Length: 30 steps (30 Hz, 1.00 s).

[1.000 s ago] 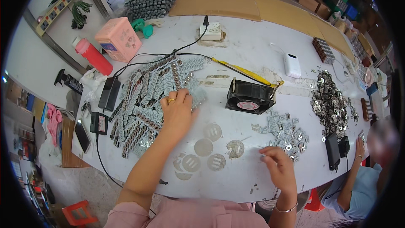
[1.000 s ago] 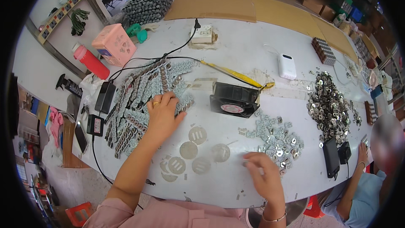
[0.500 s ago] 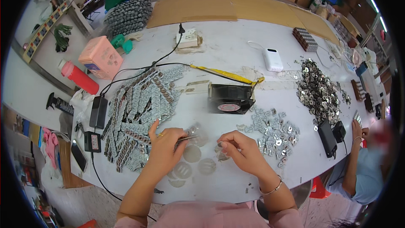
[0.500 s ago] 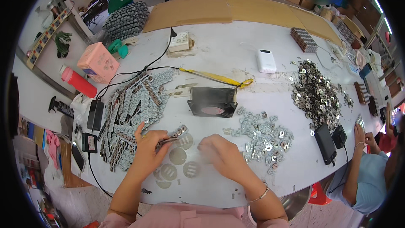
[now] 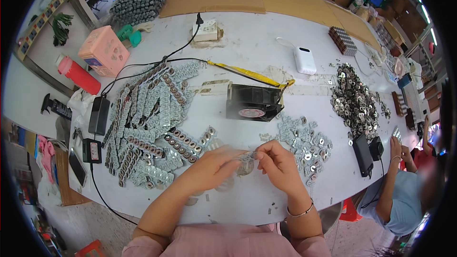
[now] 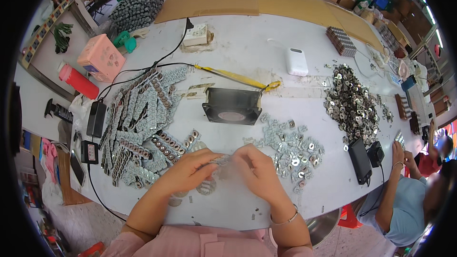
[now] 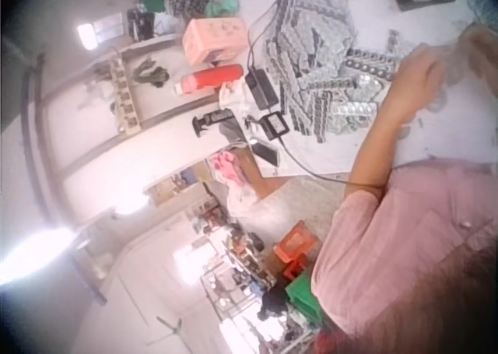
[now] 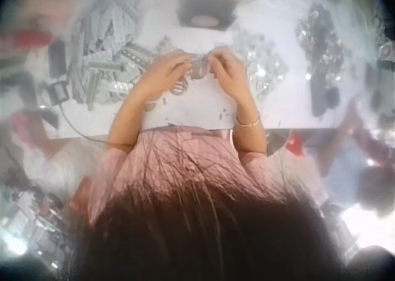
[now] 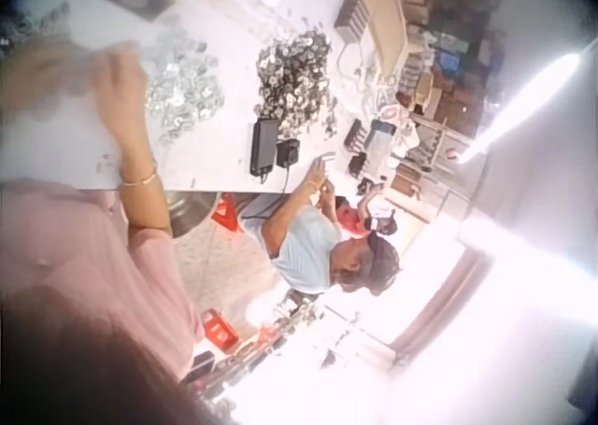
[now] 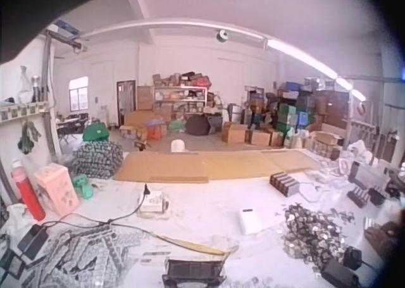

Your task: The person assembles LED strips by attaching electronic components to them and organizing the completed strips on a workspace by hand.

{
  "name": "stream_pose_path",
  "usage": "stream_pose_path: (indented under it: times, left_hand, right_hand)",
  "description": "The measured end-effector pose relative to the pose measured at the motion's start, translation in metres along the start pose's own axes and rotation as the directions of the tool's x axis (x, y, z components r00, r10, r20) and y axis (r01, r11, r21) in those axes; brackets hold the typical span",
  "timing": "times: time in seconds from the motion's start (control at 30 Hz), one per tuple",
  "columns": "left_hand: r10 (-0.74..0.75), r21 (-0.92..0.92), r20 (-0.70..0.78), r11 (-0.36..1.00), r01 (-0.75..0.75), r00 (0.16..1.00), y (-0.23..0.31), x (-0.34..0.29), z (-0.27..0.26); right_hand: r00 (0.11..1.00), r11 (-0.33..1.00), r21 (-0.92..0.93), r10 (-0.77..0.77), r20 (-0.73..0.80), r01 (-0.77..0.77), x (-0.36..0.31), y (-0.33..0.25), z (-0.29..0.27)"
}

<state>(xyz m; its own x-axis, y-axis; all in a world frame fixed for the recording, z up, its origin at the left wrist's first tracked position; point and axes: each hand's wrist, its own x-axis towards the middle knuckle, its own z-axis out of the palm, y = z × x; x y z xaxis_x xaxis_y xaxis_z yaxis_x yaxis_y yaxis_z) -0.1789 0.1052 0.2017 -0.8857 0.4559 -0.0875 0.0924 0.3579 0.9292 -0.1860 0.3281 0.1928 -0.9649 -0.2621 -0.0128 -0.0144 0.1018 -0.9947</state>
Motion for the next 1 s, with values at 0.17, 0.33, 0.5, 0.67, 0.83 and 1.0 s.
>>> stream_pose_path:
  times: [0.17, 0.33, 0.5, 0.67, 0.83, 1.0]
  left_hand:
    - [-0.123, -0.299, -0.032, 0.948, 0.108, 0.992, -0.005, -0.005, -0.004]
    - [-0.220, -0.270, 0.024, 0.938, 0.218, 0.975, -0.011, -0.006, -0.010]
    - [-0.214, -0.334, 0.007, 0.920, 0.204, 0.977, -0.021, -0.008, -0.011]
    - [-0.095, -0.234, -0.049, 0.969, 0.081, 0.994, -0.024, -0.007, -0.007]
    - [-0.290, -0.516, 0.138, 0.795, 0.319, 0.947, -0.009, -0.007, -0.016]
    - [-0.180, -0.645, 0.110, 0.735, 0.208, 0.978, -0.011, -0.007, -0.006]
  right_hand:
    - [0.994, 0.999, -0.044, 0.032, 0.106, -0.027, 0.003, -0.006, 0.004]
    - [0.985, 0.993, -0.057, 0.113, 0.132, -0.106, 0.003, -0.001, 0.004]
    - [0.971, 0.976, -0.184, 0.153, 0.184, -0.119, 0.006, -0.011, 0.009]
    - [0.973, 0.936, -0.324, -0.067, 0.221, 0.138, 0.005, -0.009, 0.015]
    - [0.936, 0.975, -0.050, 0.222, 0.272, -0.216, 0.000, -0.018, 0.010]
    - [0.864, 0.829, 0.335, 0.305, 0.400, -0.448, 0.001, -0.011, 0.006]
